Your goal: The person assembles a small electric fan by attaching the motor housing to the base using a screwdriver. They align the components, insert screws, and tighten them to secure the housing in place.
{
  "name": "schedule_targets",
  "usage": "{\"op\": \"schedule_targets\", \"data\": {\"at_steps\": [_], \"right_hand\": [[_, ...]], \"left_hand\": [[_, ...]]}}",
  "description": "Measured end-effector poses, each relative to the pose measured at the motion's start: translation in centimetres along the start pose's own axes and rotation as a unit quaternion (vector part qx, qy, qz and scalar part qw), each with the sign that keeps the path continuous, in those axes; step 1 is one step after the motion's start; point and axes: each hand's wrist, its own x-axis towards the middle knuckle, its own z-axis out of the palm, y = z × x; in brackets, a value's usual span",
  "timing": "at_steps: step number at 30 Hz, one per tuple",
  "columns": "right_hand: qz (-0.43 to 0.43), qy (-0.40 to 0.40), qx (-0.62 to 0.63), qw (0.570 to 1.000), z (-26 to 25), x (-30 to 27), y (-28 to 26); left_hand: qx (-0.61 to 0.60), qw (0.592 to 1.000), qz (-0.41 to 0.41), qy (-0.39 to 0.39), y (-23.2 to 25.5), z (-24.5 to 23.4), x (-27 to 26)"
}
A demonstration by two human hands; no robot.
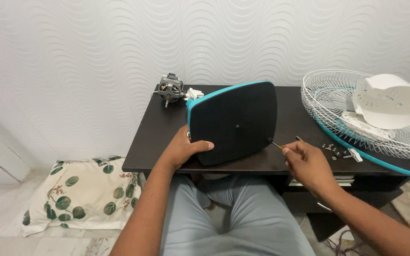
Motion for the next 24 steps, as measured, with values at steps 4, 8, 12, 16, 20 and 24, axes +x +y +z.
{"op": "schedule_targets", "data": {"at_steps": [4,8,12,16,20,24], "right_hand": [[-0.079,0.044,-0.119,0.989,0.3,-0.8,0.5],[-0.064,0.078,-0.097,0.99,1.0,-2.2,0.8],[-0.058,0.125,-0.089,0.986,1.6,-2.9,1.3],[-0.059,0.123,-0.074,0.988,1.9,-3.2,1.1],[-0.037,0.119,-0.108,0.986,1.9,-3.3,0.7],[-0.064,0.129,-0.145,0.979,2.1,-3.2,1.0]], "left_hand": [[0.007,1.0,0.022,0.008,-0.5,0.2,0.1],[0.033,0.996,0.081,0.028,0.0,0.3,0.3],[0.058,0.992,0.083,0.079,1.7,1.0,-0.3],[0.346,0.921,-0.039,0.171,6.1,0.9,-3.2],[0.452,0.856,0.011,0.251,12.2,1.7,-9.5],[0.425,0.862,0.087,0.261,17.5,2.4,-15.1]]}}
